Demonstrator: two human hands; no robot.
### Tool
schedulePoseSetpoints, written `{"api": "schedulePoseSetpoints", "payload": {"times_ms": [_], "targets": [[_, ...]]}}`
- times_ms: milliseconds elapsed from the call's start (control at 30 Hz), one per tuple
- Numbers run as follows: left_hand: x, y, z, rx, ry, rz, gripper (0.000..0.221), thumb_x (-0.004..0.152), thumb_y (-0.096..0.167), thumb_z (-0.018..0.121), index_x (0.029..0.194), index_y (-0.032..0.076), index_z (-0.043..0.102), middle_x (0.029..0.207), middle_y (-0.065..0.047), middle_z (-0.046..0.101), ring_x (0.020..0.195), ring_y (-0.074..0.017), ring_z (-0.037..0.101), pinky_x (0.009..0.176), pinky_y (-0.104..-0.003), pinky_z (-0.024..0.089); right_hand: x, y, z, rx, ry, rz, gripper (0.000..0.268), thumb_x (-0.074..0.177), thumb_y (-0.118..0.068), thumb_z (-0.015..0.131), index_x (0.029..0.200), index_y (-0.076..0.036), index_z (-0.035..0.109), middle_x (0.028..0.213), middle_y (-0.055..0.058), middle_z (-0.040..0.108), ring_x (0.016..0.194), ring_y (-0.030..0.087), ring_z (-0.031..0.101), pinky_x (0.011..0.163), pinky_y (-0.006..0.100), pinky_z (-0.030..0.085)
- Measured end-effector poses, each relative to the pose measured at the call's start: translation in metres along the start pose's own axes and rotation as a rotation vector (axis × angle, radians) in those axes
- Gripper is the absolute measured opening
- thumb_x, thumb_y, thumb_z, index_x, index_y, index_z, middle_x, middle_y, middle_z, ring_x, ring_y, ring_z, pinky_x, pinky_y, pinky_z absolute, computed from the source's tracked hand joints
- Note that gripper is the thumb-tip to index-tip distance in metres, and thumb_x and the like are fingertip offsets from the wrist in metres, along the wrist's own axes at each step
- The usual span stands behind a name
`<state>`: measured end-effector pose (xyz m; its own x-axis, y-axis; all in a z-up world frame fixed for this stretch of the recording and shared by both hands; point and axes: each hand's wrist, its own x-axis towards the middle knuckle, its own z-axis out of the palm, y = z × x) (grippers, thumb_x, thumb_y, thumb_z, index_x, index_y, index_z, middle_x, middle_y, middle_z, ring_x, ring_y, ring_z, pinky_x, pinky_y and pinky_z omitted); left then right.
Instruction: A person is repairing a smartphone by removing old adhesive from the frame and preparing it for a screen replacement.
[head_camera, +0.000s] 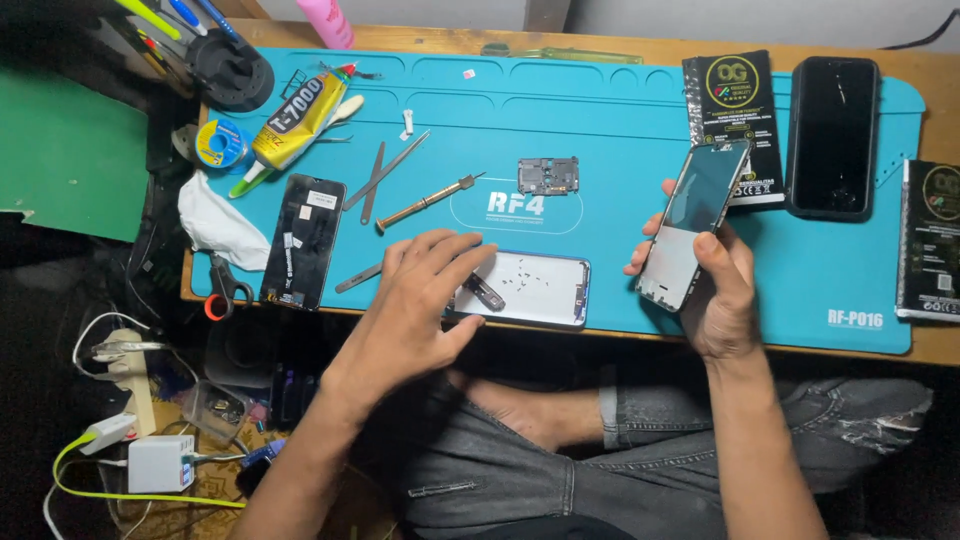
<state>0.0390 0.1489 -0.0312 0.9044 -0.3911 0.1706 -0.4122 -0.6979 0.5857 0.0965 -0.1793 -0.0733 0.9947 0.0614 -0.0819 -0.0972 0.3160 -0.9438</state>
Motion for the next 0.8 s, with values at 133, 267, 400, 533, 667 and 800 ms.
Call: {"api": "schedulePoseSetpoints", "payload": {"times_ms": [133,267,400,533,667,800], "targets": [[0.002,0.001,-0.006,-0.025,0.002,-0.002,0.081,0.070,0.010,0.095,0.145,0.010,0.066,0.138,-0.014,0.070,0.133,-0.0386,0.060,0.112,-0.053,0.039,-0.001,-0.001,0.002,0.002,-0.002,-0.011,0.082,0.097,-0.043,0.064,0.160,0.008,0.049,0.111,0.023,0.069,0.086,0.031,0.077,0.079,0.053,0.071],[0.002,0.000,-0.007,-0.100,0.022,-0.014,0.077,0.072,0.012,0.096,0.143,0.011,0.066,0.132,-0.011,0.071,0.126,-0.0364,0.062,0.108,-0.049,0.044,-0.003,-0.001,0.004,-0.002,0.004,-0.029,0.082,0.096,-0.041,0.064,0.158,0.009,0.049,0.111,0.025,0.069,0.085,0.032,0.076,0.078,0.054,0.071],[0.006,-0.001,-0.006,-0.181,0.072,-0.019,0.073,0.071,0.013,0.096,0.138,0.013,0.069,0.126,-0.009,0.072,0.118,-0.0347,0.065,0.103,-0.046,0.048,-0.009,-0.006,0.009,-0.011,0.009,-0.058,0.080,0.095,-0.038,0.066,0.156,0.011,0.049,0.109,0.025,0.068,0.084,0.031,0.076,0.076,0.053,0.071],[0.023,0.001,-0.005,-0.198,0.109,-0.002,0.067,0.072,0.017,0.096,0.134,0.014,0.071,0.121,-0.009,0.073,0.114,-0.0342,0.066,0.101,-0.045,0.050,-0.018,-0.012,0.008,-0.065,0.043,-0.107,0.077,0.093,-0.033,0.068,0.153,0.013,0.051,0.107,0.026,0.067,0.081,0.032,0.076,0.073,0.053,0.071],[0.064,-0.005,0.004,-0.199,0.150,0.115,0.067,0.070,0.018,0.098,0.131,0.014,0.071,0.121,-0.010,0.073,0.113,-0.0357,0.066,0.103,-0.047,0.051,-0.029,-0.024,0.004,-0.136,0.089,-0.141,0.070,0.091,-0.031,0.071,0.144,0.013,0.055,0.104,0.026,0.068,0.078,0.033,0.076,0.070,0.051,0.071],[0.129,0.005,0.004,-0.187,0.087,0.241,0.065,0.069,0.017,0.095,0.127,0.013,0.066,0.116,-0.015,0.068,0.112,-0.0427,0.064,0.101,-0.052,0.053,-0.040,-0.021,-0.009,-0.115,0.170,-0.170,0.075,0.091,-0.029,0.070,0.150,0.014,0.051,0.106,0.024,0.066,0.079,0.031,0.075,0.073,0.050,0.070]]}}
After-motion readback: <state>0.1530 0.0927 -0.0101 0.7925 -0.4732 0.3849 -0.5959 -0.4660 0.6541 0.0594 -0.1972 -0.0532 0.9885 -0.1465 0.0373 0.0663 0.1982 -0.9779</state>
